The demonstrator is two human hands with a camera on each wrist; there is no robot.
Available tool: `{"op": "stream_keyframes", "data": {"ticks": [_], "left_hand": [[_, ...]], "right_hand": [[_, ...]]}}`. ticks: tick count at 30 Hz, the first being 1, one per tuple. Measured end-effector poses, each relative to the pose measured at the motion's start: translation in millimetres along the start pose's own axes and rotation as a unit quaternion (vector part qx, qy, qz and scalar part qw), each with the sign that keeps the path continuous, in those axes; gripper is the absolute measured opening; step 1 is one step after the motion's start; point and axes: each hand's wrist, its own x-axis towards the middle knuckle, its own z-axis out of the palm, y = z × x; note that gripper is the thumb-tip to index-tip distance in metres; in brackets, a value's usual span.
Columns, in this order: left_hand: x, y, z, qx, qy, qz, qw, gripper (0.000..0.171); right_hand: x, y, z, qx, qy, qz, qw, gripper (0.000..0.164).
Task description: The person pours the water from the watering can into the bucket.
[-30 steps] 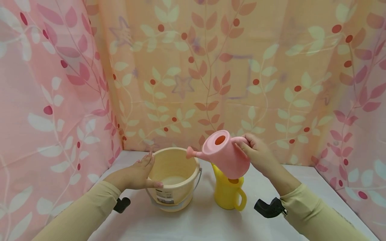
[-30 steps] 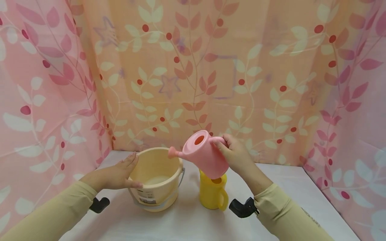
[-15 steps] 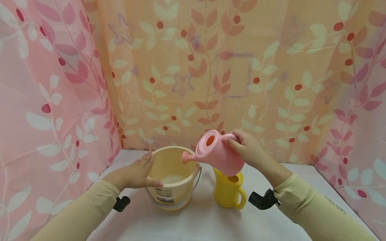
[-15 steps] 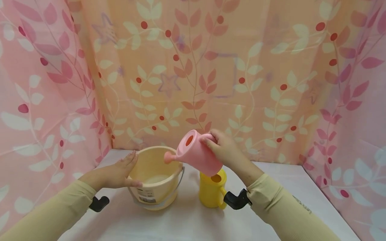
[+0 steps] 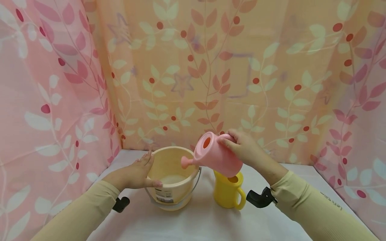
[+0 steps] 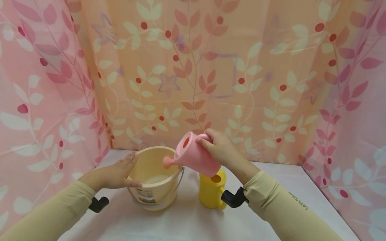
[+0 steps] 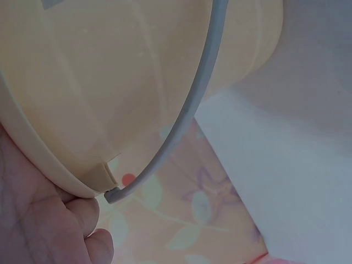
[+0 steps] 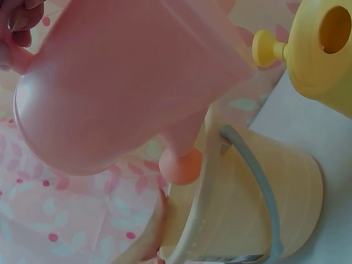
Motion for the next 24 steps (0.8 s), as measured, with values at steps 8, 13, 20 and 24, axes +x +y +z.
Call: {"op": "stream_keyframes", "data": {"ticks": [8,13,20,24], "left_hand": [[0.3,0.2,0.9,0.007,0.008,0.008,0.9999,0.118],[-0.2,0.8,0.6,0.008,0.009,0.009,0.9999,0.117],[-0.8,2.0,-0.6,0.009,0.008,0.007,0.9999,0.117],[-0.1,1.7,-0.1,0.013,0.008,0.006,0.9999,0.117]], "right_hand": [[-1.1,-2.8,-0.4,0.001,0.002,-0.001,1.0,0.027],[-1.3,-4.0,-0.9,0.004,0.001,-0.004,1.0,0.027],[-2.1,-3.6,-1.2,0.011,-0.001,-0.01,1.0,0.028],[-2.4,-4.3,-0.8,0.011,0.003,-0.012,1.0,0.029]]}}
